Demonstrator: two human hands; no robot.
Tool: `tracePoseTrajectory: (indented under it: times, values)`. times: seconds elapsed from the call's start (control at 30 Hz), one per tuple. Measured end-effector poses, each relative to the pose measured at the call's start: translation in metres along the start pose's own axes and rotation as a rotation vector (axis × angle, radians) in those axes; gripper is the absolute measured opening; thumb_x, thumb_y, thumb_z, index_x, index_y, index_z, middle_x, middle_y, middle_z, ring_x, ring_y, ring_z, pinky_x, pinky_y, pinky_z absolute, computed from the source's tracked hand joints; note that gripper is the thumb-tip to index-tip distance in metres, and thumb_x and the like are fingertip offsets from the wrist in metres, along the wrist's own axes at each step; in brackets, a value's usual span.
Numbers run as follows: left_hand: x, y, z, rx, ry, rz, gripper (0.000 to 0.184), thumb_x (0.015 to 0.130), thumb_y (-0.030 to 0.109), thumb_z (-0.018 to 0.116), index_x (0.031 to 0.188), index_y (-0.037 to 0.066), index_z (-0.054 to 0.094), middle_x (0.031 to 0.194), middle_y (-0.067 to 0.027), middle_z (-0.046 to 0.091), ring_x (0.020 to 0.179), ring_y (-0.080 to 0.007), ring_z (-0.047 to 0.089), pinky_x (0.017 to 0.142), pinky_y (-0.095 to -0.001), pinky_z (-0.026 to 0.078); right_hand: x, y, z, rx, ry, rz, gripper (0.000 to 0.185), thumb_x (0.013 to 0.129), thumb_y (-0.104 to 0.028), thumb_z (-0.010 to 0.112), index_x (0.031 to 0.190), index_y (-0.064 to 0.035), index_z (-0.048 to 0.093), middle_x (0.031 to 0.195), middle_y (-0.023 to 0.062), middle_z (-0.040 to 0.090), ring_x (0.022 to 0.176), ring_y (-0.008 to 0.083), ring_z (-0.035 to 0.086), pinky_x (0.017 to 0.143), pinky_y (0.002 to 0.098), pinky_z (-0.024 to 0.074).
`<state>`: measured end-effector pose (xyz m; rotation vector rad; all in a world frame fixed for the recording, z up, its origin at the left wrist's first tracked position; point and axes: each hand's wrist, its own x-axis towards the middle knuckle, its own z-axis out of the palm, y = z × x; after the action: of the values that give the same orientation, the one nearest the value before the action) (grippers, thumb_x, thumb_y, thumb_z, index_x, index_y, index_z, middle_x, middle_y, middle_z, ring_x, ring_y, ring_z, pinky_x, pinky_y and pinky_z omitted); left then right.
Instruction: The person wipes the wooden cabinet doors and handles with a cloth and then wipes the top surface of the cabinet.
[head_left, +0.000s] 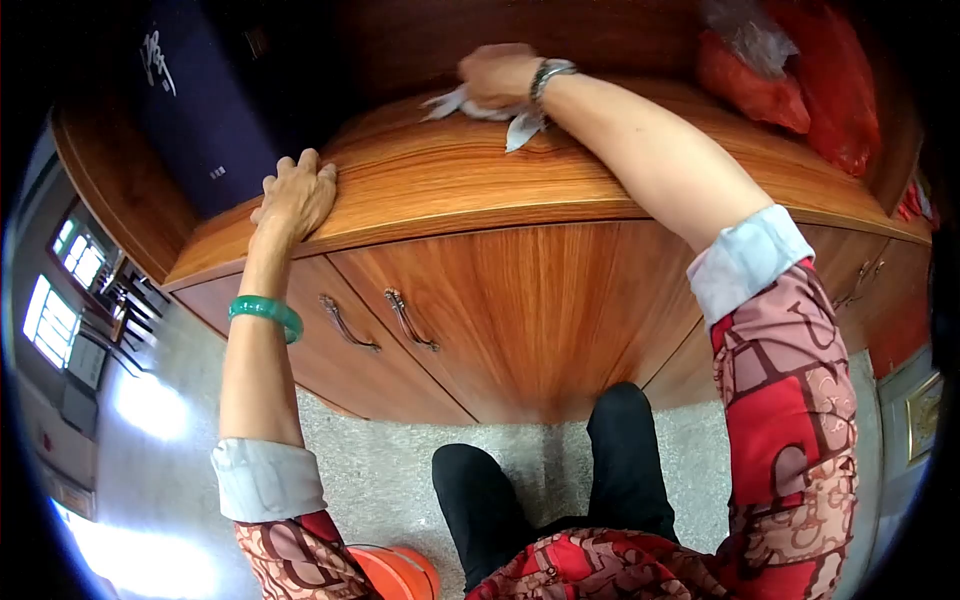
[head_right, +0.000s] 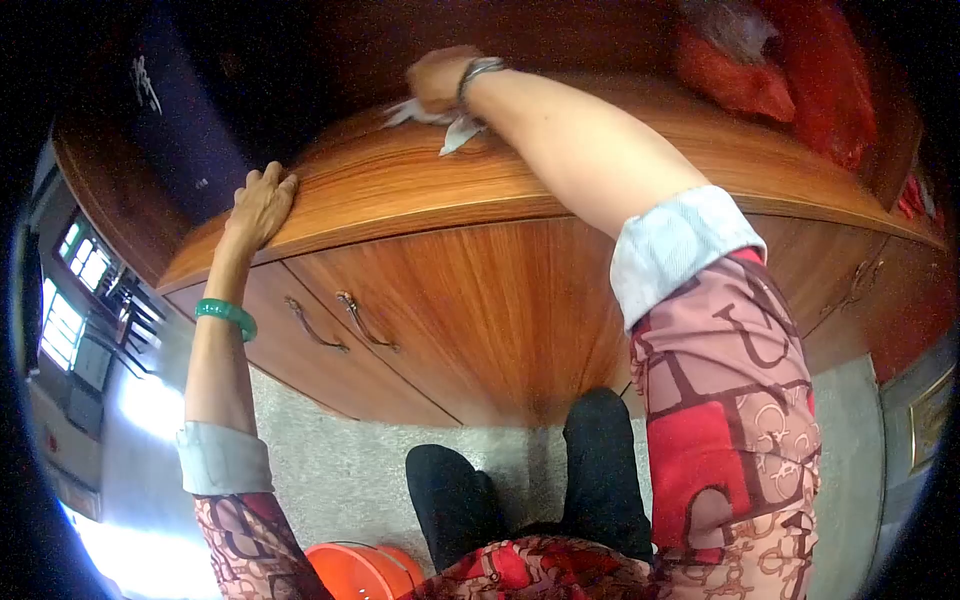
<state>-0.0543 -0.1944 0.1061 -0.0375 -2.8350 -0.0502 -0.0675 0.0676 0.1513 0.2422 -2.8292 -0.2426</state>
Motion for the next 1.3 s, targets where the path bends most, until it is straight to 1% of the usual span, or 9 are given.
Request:
tracePoseTrajectory:
  times: [0.17,0.27,0.33,0.5,0.67,0.8,1.0,1.13,1.3]
  values:
    - [-0.009,0.000,-0.002,-0.054,0.015,-0.033,0.043,0.096,0.039,0.036,0.130,0.014,0.046,0.135,-0.0158,0.043,0.127,-0.0362,0.039,0.096,-0.0582,0.034,0.008,0.057,0.025,-0.135,0.030,0.208,0.026,0.083,-0.018,0.057,0.103,-0.0066,0.069,0.106,0.0130,0.067,0.094,0.0282,0.066,0.076,0.0438,0.0549]
    - [0.003,-0.010,0.006,-0.132,0.038,0.126,0.045,0.097,0.038,0.034,0.129,0.010,0.048,0.132,-0.0180,0.048,0.123,-0.0351,0.045,0.098,-0.0531,0.036,0.008,0.046,0.024,-0.116,0.100,0.032,0.023,0.083,-0.016,0.057,0.096,-0.0016,0.069,0.098,0.0172,0.068,0.086,0.0297,0.067,0.070,0.0438,0.0559]
    - [0.005,-0.012,0.009,-0.257,0.074,0.249,0.045,0.097,0.035,0.033,0.125,0.006,0.052,0.125,-0.0202,0.055,0.117,-0.0362,0.050,0.098,-0.0464,0.038,0.000,0.018,0.009,-0.030,0.099,-0.143,0.024,0.085,-0.011,0.047,0.086,0.0060,0.064,0.067,0.0220,0.061,0.057,0.0285,0.059,0.050,0.0405,0.0457]
    - [0.002,-0.012,0.007,-0.318,0.068,0.253,0.044,0.096,0.032,0.034,0.122,0.002,0.054,0.118,-0.0225,0.058,0.113,-0.0392,0.052,0.097,-0.0420,0.039,-0.023,-0.062,-0.012,0.427,0.187,-0.634,0.031,0.086,-0.024,0.050,0.097,-0.0002,0.067,0.065,0.0185,0.061,0.058,0.0306,0.058,0.057,0.0419,0.0477]
    - [0.004,-0.015,0.010,-0.320,0.074,0.290,0.044,0.096,0.032,0.035,0.123,0.003,0.054,0.119,-0.0224,0.058,0.114,-0.0386,0.051,0.098,-0.0424,0.038,0.007,-0.039,0.009,0.292,0.221,-0.442,0.030,0.087,-0.019,0.051,0.104,0.0013,0.064,0.079,0.0228,0.065,0.072,0.0324,0.064,0.067,0.0426,0.0518]
    - [0.004,-0.015,0.010,-0.312,0.085,0.285,0.044,0.096,0.032,0.035,0.123,0.002,0.053,0.120,-0.0227,0.057,0.115,-0.0383,0.051,0.098,-0.0425,0.038,0.009,0.010,0.008,0.024,0.082,-0.021,0.022,0.086,-0.013,0.056,0.099,0.0015,0.067,0.103,0.0221,0.065,0.094,0.0316,0.065,0.077,0.0444,0.0531]
    - [0.001,-0.011,0.007,-0.332,0.059,0.268,0.044,0.096,0.032,0.034,0.122,0.002,0.054,0.118,-0.0227,0.058,0.114,-0.0385,0.051,0.098,-0.0429,0.039,0.008,0.028,0.015,-0.113,0.045,0.138,0.032,0.092,-0.026,0.052,0.092,0.0019,0.068,0.091,0.0169,0.068,0.077,0.0257,0.066,0.064,0.0408,0.0532]
    - [0.003,-0.010,0.012,-0.309,0.109,0.260,0.043,0.096,0.032,0.035,0.121,0.002,0.055,0.116,-0.0230,0.059,0.112,-0.0389,0.052,0.096,-0.0440,0.040,-0.001,-0.008,-0.004,0.360,-0.014,-0.267,0.053,0.089,-0.051,0.051,0.083,0.0002,0.065,0.066,0.0138,0.061,0.056,0.0198,0.056,0.050,0.0346,0.0441]
    - [0.007,-0.013,0.008,-0.276,0.008,0.225,0.043,0.095,0.032,0.036,0.121,0.004,0.055,0.115,-0.0227,0.059,0.112,-0.0393,0.053,0.096,-0.0452,0.040,-0.039,-0.082,-0.020,0.213,0.062,-0.596,0.033,0.087,-0.030,0.049,0.091,0.0000,0.062,0.064,0.0115,0.061,0.059,0.0224,0.058,0.055,0.0380,0.0473]
